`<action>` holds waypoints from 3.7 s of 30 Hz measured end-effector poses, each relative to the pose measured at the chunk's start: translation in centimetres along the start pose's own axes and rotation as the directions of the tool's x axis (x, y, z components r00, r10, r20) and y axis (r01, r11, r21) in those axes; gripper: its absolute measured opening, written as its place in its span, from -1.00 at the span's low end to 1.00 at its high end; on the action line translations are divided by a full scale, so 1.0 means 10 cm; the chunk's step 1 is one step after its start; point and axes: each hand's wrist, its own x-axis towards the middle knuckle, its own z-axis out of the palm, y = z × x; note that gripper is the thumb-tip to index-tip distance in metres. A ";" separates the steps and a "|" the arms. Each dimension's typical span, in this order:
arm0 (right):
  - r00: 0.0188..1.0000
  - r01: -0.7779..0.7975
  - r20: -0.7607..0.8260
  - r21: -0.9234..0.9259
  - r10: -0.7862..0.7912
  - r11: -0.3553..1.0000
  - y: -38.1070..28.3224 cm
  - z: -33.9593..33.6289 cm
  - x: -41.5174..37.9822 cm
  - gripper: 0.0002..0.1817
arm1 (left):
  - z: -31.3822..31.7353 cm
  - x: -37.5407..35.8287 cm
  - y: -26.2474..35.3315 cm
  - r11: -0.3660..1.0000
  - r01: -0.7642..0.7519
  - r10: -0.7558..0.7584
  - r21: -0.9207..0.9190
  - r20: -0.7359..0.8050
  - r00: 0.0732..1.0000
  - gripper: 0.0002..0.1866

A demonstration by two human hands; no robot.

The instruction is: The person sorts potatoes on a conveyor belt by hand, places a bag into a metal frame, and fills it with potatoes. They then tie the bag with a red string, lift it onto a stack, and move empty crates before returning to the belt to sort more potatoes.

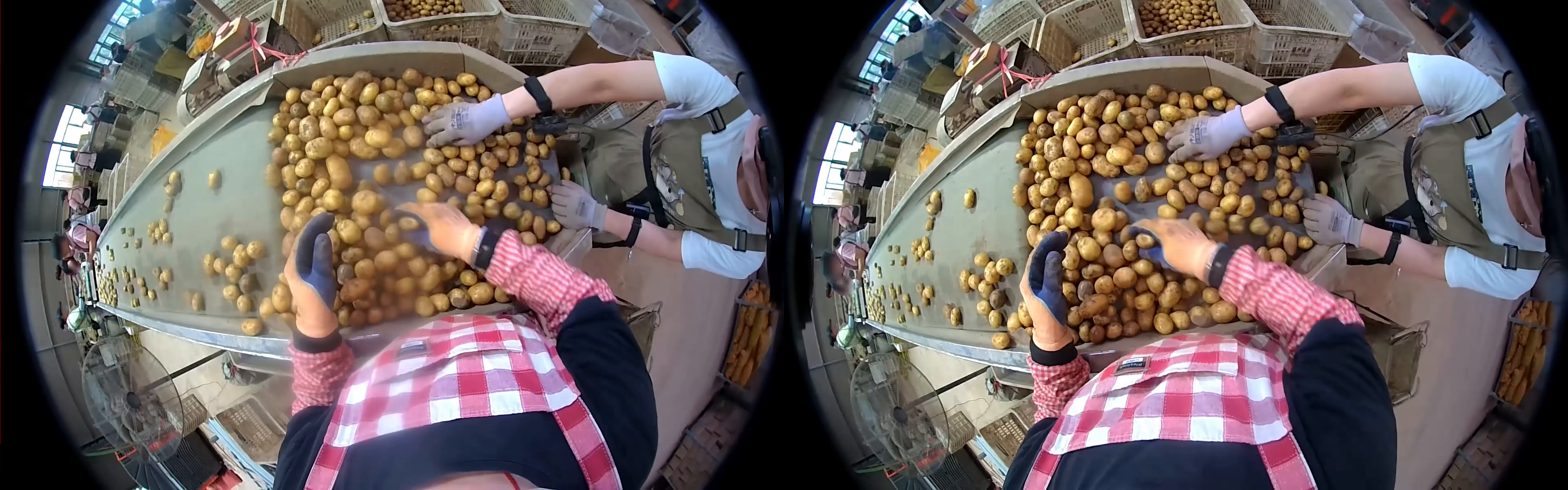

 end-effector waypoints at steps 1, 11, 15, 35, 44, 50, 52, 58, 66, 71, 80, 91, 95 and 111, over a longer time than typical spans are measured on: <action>0.992 0.075 -0.108 0.115 -0.062 0.991 0.03 0.09 -0.16 -0.51 | 0.01 0.01 0.01 1.000 -0.004 0.005 -0.014 0.005 1.000 -0.67; 0.600 0.438 -0.293 -0.659 -0.744 0.612 -0.60 -1.51 0.26 -0.45 | 0.00 0.00 0.02 0.999 -0.047 0.048 0.022 -0.038 0.998 -0.72; 0.375 0.110 -0.781 -0.498 -0.500 0.860 -0.53 -2.40 1.18 -0.66 | -0.06 -0.03 0.12 0.999 -0.027 0.028 0.021 -0.052 0.998 -0.69; 0.661 0.747 -0.746 0.645 0.082 -0.160 -1.06 -1.41 0.81 -0.70 | -0.17 -0.09 0.18 0.999 -0.036 0.035 -0.009 -0.117 0.993 -0.73; 0.714 0.665 -0.626 0.465 -0.314 0.585 -1.28 -2.03 1.16 -0.63 | -0.45 -0.08 0.11 0.991 -0.134 0.125 -0.030 -0.204 0.971 -0.64; 0.974 -0.019 0.004 0.998 0.227 0.065 -0.49 -0.55 0.83 -0.49 | -0.65 0.03 0.18 0.982 -0.169 0.142 -0.085 -0.262 0.955 -0.66; 0.918 -0.100 0.010 0.973 0.398 0.206 -0.54 -0.29 0.77 -0.55 | -0.69 0.04 0.22 0.987 -0.143 0.121 -0.068 -0.262 0.958 -0.66; 0.996 0.093 0.051 -0.531 -0.077 0.842 -0.83 0.05 1.14 -0.38 | -0.69 0.04 0.30 0.979 -0.169 0.129 -0.115 -0.289 0.949 -0.65; 0.975 0.038 -0.207 -0.221 -0.085 0.975 -0.76 0.13 1.01 -0.35 | -0.90 0.05 0.23 0.971 -0.198 0.125 -0.136 -0.419 0.899 -0.65; 0.449 0.757 -0.029 -0.519 -0.893 0.397 -1.45 -0.66 0.35 -0.53 | -1.04 0.07 0.27 0.962 -0.263 0.196 -0.077 -0.479 0.856 -0.63; 0.645 0.556 -0.154 -0.577 -0.749 0.598 -2.38 -0.96 0.94 -0.51 | -1.32 0.13 0.36 0.929 -0.365 0.234 -0.061 -0.667 0.707 -0.60; 0.796 0.580 0.233 -0.558 -0.558 0.594 -1.81 0.76 1.10 -0.44 | -1.71 0.32 0.23 0.901 -0.433 0.310 0.009 -0.710 0.633 -0.60; 0.931 0.362 0.282 -0.791 -0.232 0.494 -1.76 0.31 1.33 -0.32 | -1.82 0.34 0.32 0.918 -0.393 0.279 -0.043 -0.635 0.720 -0.65; 0.923 0.228 -0.261 -0.222 -0.283 0.948 -1.21 0.07 0.41 -0.66 | -2.72 -0.15 0.08 0.628 0.002 0.022 0.778 -0.021 1.000 -0.46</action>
